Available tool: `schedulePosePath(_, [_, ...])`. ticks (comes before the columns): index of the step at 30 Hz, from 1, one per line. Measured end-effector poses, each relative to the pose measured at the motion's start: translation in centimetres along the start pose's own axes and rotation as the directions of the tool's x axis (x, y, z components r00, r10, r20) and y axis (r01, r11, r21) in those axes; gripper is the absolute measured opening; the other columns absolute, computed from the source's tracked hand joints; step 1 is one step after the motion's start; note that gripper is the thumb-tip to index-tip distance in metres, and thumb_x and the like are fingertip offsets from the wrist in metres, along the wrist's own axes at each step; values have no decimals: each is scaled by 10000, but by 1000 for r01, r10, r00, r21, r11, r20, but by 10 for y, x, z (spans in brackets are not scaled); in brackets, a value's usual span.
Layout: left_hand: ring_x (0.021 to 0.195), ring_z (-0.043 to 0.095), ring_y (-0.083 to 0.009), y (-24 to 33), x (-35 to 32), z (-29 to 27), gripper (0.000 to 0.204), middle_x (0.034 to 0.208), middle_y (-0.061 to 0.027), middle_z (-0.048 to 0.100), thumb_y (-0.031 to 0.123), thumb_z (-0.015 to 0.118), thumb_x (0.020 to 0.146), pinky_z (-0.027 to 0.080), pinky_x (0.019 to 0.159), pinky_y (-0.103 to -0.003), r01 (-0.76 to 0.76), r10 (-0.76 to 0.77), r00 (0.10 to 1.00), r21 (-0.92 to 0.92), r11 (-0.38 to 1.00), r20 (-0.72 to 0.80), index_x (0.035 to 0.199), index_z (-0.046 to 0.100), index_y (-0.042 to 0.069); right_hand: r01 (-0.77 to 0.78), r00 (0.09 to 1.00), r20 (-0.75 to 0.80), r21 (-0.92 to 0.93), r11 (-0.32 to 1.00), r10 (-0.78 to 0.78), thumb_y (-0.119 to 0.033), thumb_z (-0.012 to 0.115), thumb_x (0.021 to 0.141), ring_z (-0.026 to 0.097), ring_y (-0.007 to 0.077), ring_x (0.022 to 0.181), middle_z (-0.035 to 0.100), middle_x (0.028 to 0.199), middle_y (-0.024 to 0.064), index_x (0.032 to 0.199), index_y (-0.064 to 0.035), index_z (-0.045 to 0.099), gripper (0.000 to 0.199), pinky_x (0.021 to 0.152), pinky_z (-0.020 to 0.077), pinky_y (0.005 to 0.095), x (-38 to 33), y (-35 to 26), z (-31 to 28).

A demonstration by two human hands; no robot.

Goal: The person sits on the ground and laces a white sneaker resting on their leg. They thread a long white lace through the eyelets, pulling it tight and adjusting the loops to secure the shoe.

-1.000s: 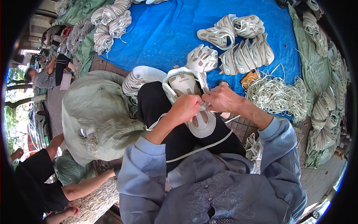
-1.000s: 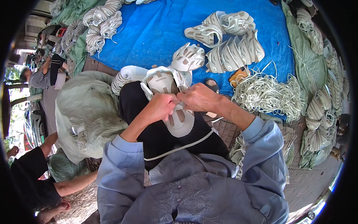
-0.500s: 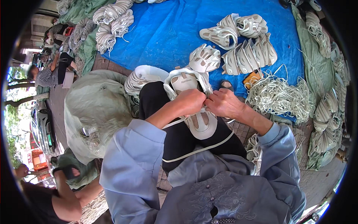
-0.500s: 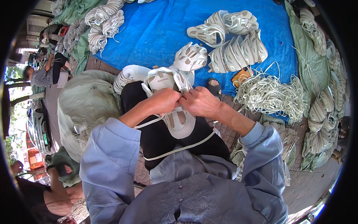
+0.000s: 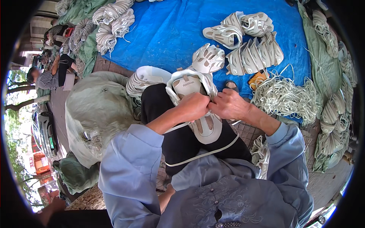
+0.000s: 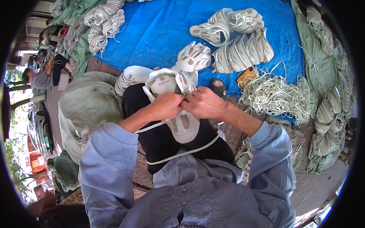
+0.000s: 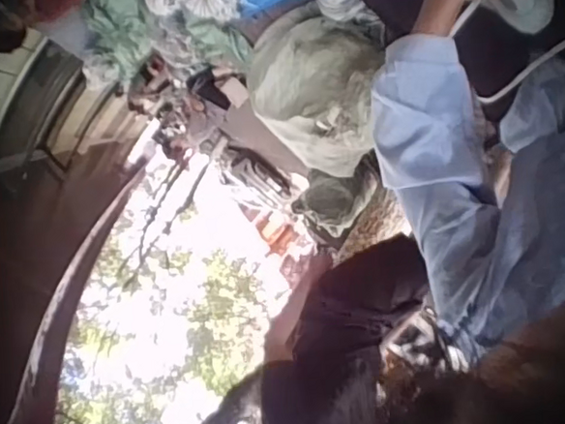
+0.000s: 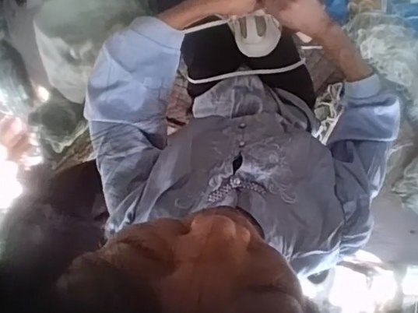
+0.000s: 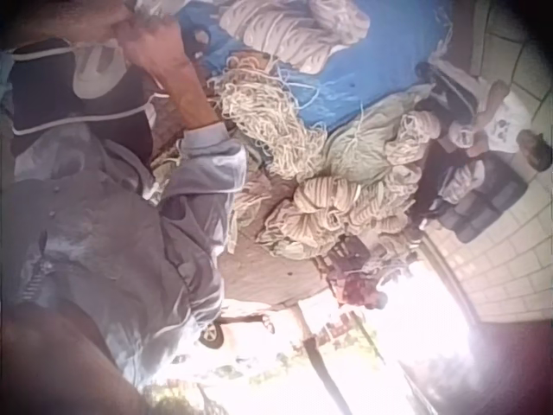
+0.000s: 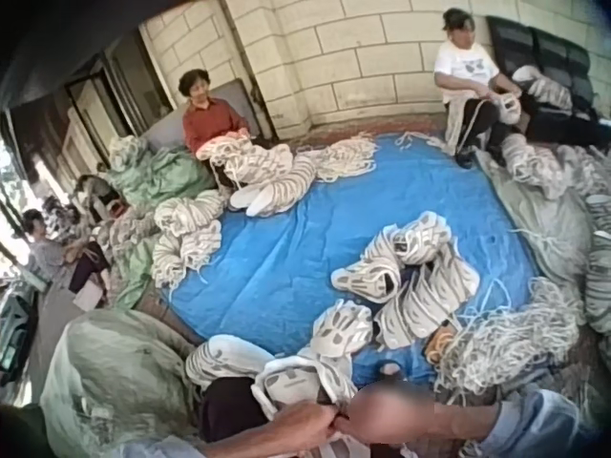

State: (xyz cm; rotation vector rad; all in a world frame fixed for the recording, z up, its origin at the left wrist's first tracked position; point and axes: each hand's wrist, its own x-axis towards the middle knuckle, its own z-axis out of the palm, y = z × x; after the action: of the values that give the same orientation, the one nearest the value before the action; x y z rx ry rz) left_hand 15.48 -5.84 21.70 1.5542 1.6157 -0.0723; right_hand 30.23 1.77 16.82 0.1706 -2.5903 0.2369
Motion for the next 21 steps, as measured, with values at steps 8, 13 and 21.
schedulePosePath(8, [438,583,-260,-13,6,-2,167,585,-194,580,76,483,758,494,501,-369,-197,168,980,357,913,110,712,595,-40,36,997,-67,11,999,-36,-166,516,613,465,127,497,427,538,-6,601,-95,462,90,468,362,265,2,-5,10])
schedulePosePath(13, [425,581,-218,-1,-5,-4,159,541,-149,563,61,472,786,459,396,-319,85,-71,996,-395,915,51,744,563,-63,-23,993,-112,48,999,28,-158,533,583,454,123,489,396,526,-10,588,-105,453,96,460,347,262,0,-2,3])
schedulePosePath(21, [436,575,-253,-24,0,14,101,544,-152,562,54,500,755,464,426,-329,-157,163,981,66,985,-103,776,542,-36,-67,983,-164,112,991,85,-125,574,554,453,113,484,396,526,-12,590,-109,480,102,464,343,257,4,-7,12])
